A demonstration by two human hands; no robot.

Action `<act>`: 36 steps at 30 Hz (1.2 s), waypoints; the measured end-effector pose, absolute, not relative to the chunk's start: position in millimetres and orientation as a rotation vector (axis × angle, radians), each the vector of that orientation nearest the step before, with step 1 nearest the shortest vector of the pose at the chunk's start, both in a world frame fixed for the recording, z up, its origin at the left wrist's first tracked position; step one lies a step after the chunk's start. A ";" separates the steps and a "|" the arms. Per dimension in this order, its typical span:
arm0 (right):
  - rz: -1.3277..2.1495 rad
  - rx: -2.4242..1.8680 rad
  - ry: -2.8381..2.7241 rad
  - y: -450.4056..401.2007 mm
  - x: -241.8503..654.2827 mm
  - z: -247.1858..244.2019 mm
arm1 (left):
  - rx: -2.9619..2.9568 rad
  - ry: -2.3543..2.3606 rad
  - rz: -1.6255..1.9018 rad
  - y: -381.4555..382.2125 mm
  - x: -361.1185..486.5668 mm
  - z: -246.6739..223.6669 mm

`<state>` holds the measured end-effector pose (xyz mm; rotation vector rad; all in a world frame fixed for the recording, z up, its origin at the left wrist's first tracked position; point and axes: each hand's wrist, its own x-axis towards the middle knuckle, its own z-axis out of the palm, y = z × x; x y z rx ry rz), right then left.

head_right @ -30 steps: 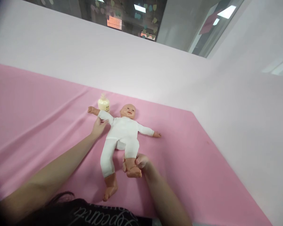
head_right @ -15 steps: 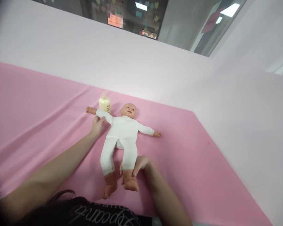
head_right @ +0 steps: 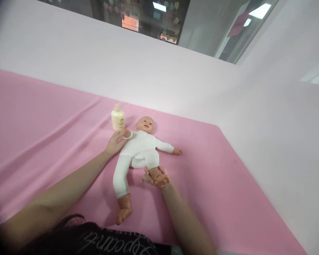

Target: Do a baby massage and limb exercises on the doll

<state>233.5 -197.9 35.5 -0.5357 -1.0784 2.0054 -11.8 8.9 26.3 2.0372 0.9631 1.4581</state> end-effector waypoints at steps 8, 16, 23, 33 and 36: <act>1.870 -0.731 -0.797 -198.7 220.9 52.5 | 2.429 0.801 1.316 7.8 -9.9 25.1; 1.890 -0.697 -0.900 -201.0 222.2 41.8 | 2.153 0.894 1.401 5.5 -10.1 26.5; 2.200 -0.540 -1.102 -203.8 232.1 22.5 | 1.575 1.063 1.520 16.0 -12.2 24.3; 2.329 -0.708 -1.402 -203.6 227.0 54.4 | 1.201 1.010 1.542 36.4 -14.6 4.6; 2.400 -0.586 -1.451 -198.2 224.7 53.2 | 1.198 1.037 1.521 35.5 -13.5 5.3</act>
